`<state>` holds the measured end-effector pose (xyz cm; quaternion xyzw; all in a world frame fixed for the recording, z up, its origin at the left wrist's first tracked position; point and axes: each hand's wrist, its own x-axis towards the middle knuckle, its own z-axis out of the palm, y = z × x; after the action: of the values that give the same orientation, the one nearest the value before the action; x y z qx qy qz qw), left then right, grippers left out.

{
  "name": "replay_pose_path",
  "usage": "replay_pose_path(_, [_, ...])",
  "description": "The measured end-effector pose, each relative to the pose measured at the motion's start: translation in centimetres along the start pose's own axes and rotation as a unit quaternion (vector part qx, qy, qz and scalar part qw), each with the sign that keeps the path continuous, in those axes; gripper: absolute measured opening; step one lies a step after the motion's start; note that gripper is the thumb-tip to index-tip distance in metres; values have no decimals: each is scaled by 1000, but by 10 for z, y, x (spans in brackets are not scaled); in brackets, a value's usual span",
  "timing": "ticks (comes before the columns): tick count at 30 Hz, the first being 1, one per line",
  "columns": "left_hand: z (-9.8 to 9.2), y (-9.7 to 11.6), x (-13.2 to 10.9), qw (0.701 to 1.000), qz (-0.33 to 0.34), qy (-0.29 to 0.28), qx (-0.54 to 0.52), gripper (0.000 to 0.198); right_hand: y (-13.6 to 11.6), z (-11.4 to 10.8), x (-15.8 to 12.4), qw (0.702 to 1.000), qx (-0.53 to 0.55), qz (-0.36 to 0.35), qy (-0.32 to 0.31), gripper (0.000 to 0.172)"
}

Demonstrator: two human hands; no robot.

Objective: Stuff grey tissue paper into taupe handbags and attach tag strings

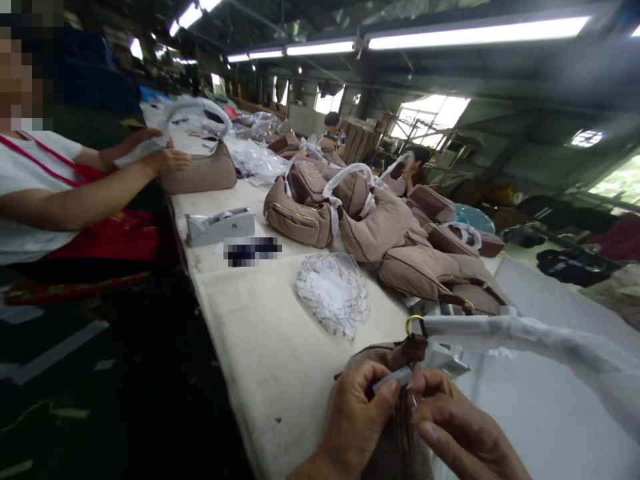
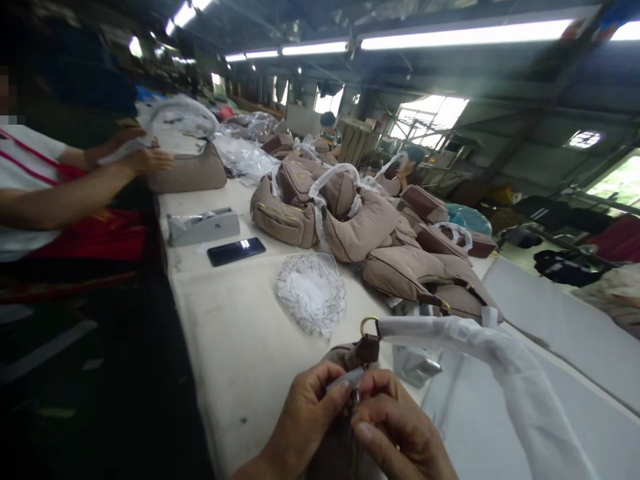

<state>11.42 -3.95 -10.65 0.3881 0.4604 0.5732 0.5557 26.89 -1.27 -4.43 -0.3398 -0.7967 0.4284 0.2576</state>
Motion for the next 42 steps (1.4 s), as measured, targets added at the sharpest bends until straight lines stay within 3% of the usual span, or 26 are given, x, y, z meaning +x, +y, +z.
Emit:
replay_pose_path(7, [0,5,1,1000,-7,-15,-16,26,-5,-4,15,985,-162,-25,-48,19])
replay_pose_path(11, [-5,5,4,995,-38,-45,-78,25,-10,-2,22,974,-217,-33,-62,21])
replay_pose_path(15, [-8,6,4,986,-46,-74,-141,27,-10,3,20,972,-226,-68,-24,19])
replay_pose_path(22, [-8,6,0,984,-44,-84,-153,26,4,19,9,962,-244,-102,73,16])
replay_pose_path(32, [-10,13,2,992,-14,-85,-96,23,-2,14,11,937,-311,-150,61,10])
replay_pose_path(37, [-13,14,2,987,-22,-97,-127,24,12,3,7,935,-325,-129,62,6])
replay_pose_path(42, [-12,13,2,983,-51,-80,-157,25,11,2,-2,971,-225,-33,76,16])
